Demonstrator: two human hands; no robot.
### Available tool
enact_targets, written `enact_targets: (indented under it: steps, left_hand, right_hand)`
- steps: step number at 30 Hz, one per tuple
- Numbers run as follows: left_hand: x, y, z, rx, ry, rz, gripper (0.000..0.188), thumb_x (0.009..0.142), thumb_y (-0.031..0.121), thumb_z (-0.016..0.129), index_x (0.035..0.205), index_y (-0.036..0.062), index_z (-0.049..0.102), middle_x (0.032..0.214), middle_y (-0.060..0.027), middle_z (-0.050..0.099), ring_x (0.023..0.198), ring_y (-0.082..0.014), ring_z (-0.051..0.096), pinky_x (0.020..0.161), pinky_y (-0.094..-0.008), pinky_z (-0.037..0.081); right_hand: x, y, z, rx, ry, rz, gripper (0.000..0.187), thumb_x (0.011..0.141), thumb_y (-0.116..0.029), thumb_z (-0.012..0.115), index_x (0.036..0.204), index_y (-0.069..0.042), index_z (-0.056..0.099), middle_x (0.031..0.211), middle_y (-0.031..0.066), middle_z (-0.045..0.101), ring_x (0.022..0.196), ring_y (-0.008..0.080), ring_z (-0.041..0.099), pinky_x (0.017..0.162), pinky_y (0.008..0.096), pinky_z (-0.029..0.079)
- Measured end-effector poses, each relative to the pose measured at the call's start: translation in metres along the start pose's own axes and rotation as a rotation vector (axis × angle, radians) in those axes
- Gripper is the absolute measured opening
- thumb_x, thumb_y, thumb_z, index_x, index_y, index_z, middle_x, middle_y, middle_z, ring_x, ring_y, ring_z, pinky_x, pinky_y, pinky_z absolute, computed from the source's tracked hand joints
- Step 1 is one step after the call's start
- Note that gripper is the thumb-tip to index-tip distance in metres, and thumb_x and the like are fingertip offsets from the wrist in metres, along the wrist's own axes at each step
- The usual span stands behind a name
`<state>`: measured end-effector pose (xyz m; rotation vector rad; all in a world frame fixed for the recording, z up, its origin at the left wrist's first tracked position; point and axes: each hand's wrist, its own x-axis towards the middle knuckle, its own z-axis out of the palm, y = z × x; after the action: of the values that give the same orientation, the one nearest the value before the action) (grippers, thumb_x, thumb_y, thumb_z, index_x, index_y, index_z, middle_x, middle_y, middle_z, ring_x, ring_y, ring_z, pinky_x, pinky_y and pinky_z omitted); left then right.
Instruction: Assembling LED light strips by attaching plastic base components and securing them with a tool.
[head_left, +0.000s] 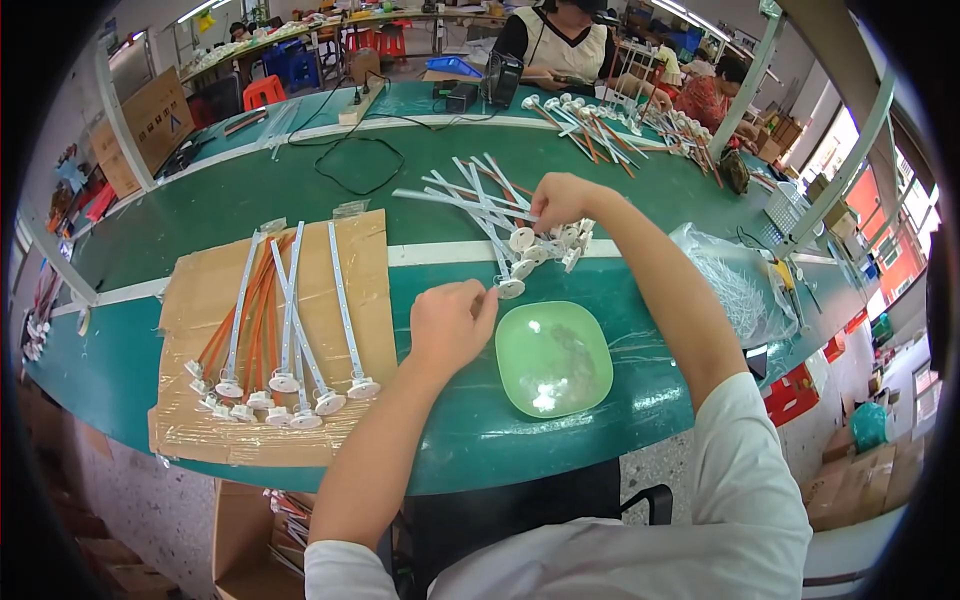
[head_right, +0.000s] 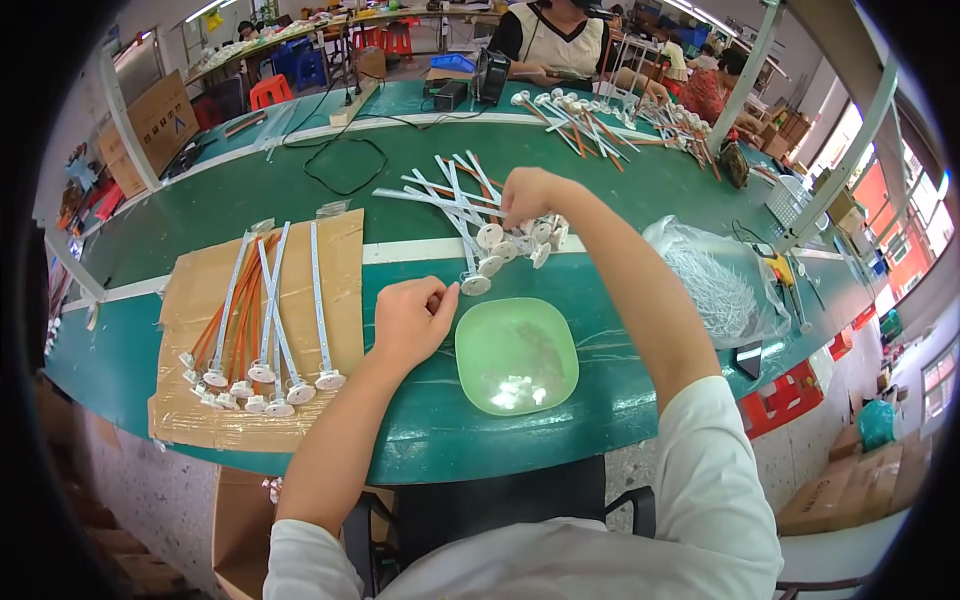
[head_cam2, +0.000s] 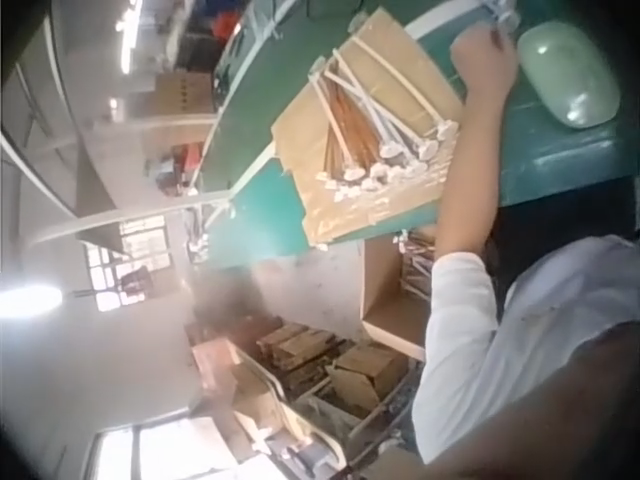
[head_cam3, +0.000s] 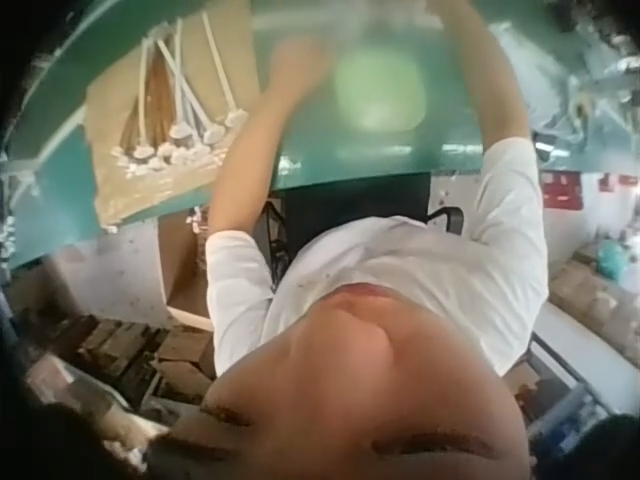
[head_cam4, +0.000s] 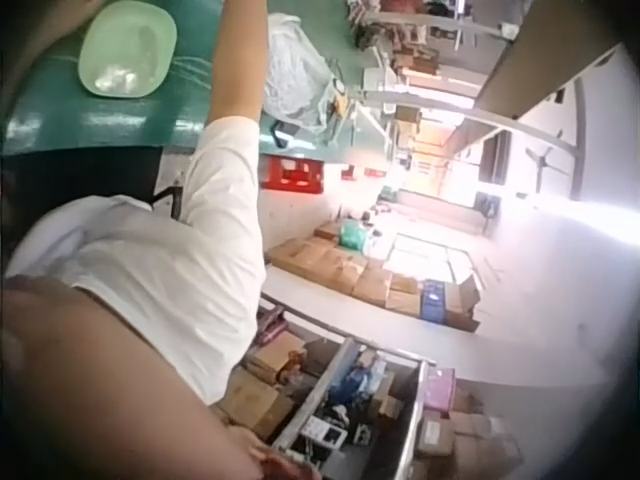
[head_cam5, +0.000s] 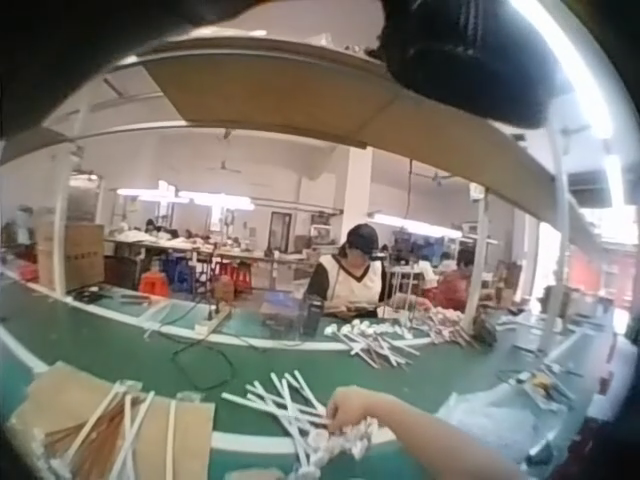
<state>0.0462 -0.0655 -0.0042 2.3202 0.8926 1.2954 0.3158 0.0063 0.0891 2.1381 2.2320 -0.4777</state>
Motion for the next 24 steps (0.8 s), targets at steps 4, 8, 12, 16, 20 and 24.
enact_targets:
  steps: [4, 8, 12, 16, 20, 24]
  left_hand:
    - [0.005, 0.009, 0.001, -0.159, 0.105, 0.060, 0.011, 0.081, 0.009, 0.075, 0.086, 0.0017, 0.069, 0.068, -0.0091, 0.066, 0.057, -0.0194, 0.064, 0.054, -0.0297, 0.050]
    - [0.004, 0.037, -0.005, -0.301, 0.036, 0.139, 0.041, 0.079, 0.007, 0.076, 0.116, -0.0012, 0.063, 0.090, -0.0107, 0.071, 0.078, -0.0196, 0.069, 0.071, -0.0298, 0.054]
    - [-0.010, 0.053, 0.005, -0.703, -0.205, 0.022, 0.051, 0.083, 0.011, 0.075, 0.129, -0.0030, 0.058, 0.107, -0.0160, 0.070, 0.092, -0.0218, 0.070, 0.080, -0.0333, 0.057]
    - [-0.020, 0.060, 0.000, -1.061, -0.378, -0.188, 0.041, 0.095, 0.006, 0.062, 0.134, -0.0024, 0.054, 0.118, -0.0170, 0.067, 0.104, -0.0234, 0.067, 0.090, -0.0373, 0.055]
    - [-0.023, 0.051, 0.004, -1.223, -0.344, -0.264, 0.037, 0.098, 0.004, 0.057, 0.134, -0.0022, 0.052, 0.121, -0.0176, 0.065, 0.108, -0.0264, 0.065, 0.094, -0.0403, 0.054]
    - [-0.024, 0.059, 0.003, -1.268, -0.283, -0.355, 0.040, 0.095, 0.009, 0.060, 0.132, -0.0047, 0.052, 0.120, -0.0203, 0.065, 0.106, -0.0253, 0.066, 0.094, -0.0382, 0.051]
  right_hand:
    - [-0.046, -0.005, -0.014, 0.330, 0.210, 0.062, 0.026, 0.068, -0.020, 0.086, 0.086, -0.005, 0.077, 0.076, 0.0070, 0.073, 0.068, 0.0143, 0.068, 0.065, 0.0298, 0.053]
    - [-0.119, -0.047, 0.017, 1.031, 0.295, -0.111, 0.013, 0.077, -0.008, 0.081, 0.085, -0.002, 0.074, 0.075, 0.0053, 0.071, 0.067, 0.0086, 0.065, 0.063, 0.0236, 0.050]
    - [-0.157, -0.060, 0.048, 1.159, 0.213, -0.194, 0.012, 0.079, -0.001, 0.079, 0.090, 0.001, 0.073, 0.076, 0.0047, 0.071, 0.069, 0.0079, 0.065, 0.065, 0.0209, 0.051]
    - [-0.170, -0.071, 0.055, 1.252, 0.293, -0.177, 0.014, 0.081, -0.001, 0.078, 0.093, 0.003, 0.072, 0.078, 0.0057, 0.072, 0.072, 0.0084, 0.067, 0.067, 0.0220, 0.053]
    - [-0.170, -0.066, 0.090, 1.152, 0.810, -0.287, 0.015, 0.086, -0.001, 0.072, 0.099, 0.005, 0.069, 0.088, 0.0083, 0.072, 0.079, 0.0115, 0.068, 0.069, 0.0249, 0.054]
    - [-0.176, -0.054, 0.092, 0.415, 1.126, -0.710, 0.021, 0.072, -0.001, 0.079, 0.092, 0.001, 0.070, 0.085, 0.0127, 0.070, 0.073, 0.0226, 0.069, 0.063, 0.0307, 0.056]
